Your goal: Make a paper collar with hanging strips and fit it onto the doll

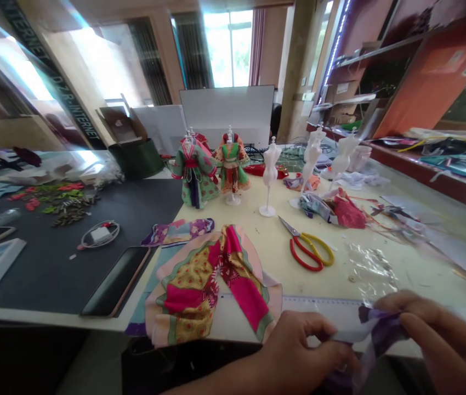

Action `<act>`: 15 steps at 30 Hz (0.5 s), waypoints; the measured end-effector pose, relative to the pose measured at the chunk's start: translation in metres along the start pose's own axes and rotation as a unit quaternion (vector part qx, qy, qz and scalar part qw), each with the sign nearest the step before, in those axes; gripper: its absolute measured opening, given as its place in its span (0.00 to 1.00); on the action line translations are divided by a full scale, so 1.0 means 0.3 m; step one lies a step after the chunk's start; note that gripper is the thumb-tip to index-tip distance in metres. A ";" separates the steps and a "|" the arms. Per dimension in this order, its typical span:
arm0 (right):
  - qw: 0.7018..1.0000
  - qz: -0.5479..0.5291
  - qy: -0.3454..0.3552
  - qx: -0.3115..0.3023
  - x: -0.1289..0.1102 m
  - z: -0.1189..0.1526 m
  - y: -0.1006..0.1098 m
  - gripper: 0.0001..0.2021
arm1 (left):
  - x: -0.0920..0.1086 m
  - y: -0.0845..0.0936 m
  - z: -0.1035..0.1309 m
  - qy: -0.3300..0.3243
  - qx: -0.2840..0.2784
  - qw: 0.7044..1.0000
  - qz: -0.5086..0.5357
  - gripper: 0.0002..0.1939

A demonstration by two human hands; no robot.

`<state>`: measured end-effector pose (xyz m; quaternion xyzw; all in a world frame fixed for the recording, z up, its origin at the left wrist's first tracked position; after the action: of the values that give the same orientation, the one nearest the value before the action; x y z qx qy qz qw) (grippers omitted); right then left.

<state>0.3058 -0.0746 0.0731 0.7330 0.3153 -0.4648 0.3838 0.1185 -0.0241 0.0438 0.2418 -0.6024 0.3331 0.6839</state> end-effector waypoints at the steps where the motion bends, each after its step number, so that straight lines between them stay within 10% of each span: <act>1: 1.000 0.006 -0.011 -0.010 0.007 -0.006 -0.010 0.10 | 0.000 0.006 0.010 0.000 -0.011 0.998 0.058 0.13; 7: 0.961 -0.180 -0.179 -0.108 0.018 0.003 -0.151 0.15 | -0.047 0.049 0.036 0.030 0.011 0.949 0.312 0.20; 15: 0.888 -0.290 -0.327 -0.144 0.080 0.022 -0.225 0.16 | -0.069 0.102 0.060 0.053 0.070 0.944 0.317 0.26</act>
<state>0.2565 -0.0435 0.0310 0.3526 0.4338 -0.7181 0.4145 0.0828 -0.0204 0.0241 0.0672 -0.5858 0.5862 0.5556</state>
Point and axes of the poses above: each hand's wrist, its own z-axis away from the middle knuckle, its own y-axis out of the back of the hand, x = y × z, the point moved 5 cm from there along -z, towards the middle knuckle
